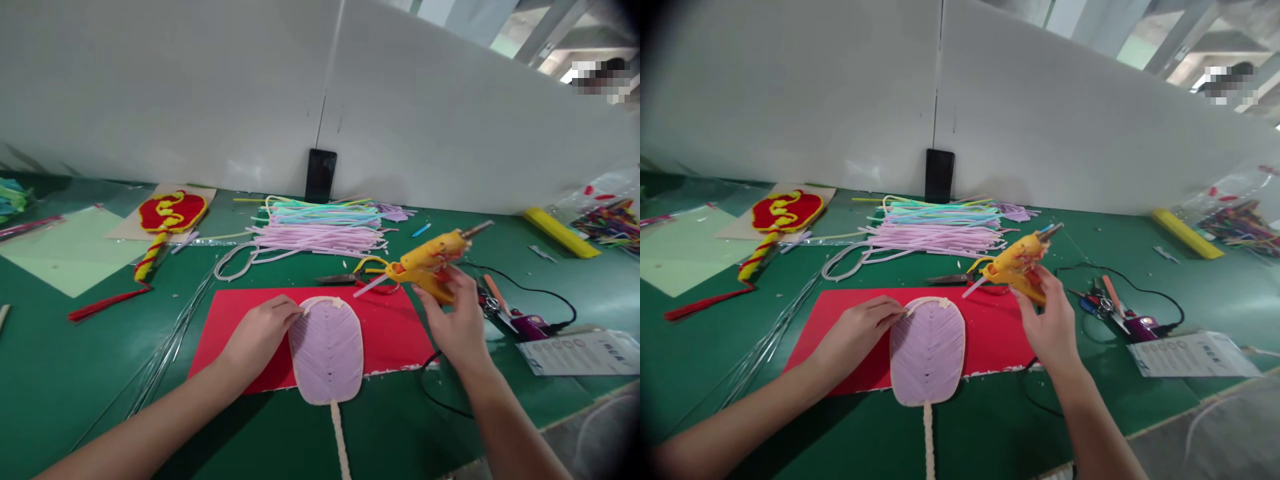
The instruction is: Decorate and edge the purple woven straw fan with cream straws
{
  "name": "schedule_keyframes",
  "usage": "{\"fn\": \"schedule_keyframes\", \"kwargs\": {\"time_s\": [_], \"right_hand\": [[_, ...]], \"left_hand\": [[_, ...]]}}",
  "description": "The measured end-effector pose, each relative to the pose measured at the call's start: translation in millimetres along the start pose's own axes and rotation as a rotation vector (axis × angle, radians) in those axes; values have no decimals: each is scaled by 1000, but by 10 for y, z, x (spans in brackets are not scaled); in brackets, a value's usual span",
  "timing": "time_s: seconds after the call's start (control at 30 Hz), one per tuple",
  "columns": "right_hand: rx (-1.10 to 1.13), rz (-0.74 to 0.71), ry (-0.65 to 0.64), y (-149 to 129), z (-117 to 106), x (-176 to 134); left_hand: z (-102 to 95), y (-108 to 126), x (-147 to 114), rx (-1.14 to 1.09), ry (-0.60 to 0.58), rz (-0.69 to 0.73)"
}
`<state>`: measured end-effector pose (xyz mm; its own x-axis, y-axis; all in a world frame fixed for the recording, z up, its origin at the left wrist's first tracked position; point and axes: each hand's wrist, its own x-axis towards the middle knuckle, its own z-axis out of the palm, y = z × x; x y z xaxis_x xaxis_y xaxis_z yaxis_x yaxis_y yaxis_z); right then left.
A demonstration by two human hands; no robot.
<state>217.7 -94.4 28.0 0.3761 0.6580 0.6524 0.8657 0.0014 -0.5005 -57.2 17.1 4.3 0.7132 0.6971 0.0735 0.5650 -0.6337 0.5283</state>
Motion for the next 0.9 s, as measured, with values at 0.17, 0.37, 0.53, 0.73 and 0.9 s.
{"fn": "schedule_keyframes", "kwargs": {"time_s": [0.17, 0.37, 0.53, 0.73, 0.9], "right_hand": [[-273, -326, -32, 23, 63, -18], [-300, -404, -80, -36, 61, 109], [-305, -389, -113, -26, 93, 83], [-291, -324, -72, -22, 83, 26], [-315, -224, -2, -95, -17, 75]], "left_hand": [[8, -16, -15, 3, 19, 9], [25, -10, -6, 2, 13, -21], [27, -10, -11, -3, 15, -25], [21, -12, -11, -8, 23, -17], [6, -2, -9, -2, 24, -5]]}}
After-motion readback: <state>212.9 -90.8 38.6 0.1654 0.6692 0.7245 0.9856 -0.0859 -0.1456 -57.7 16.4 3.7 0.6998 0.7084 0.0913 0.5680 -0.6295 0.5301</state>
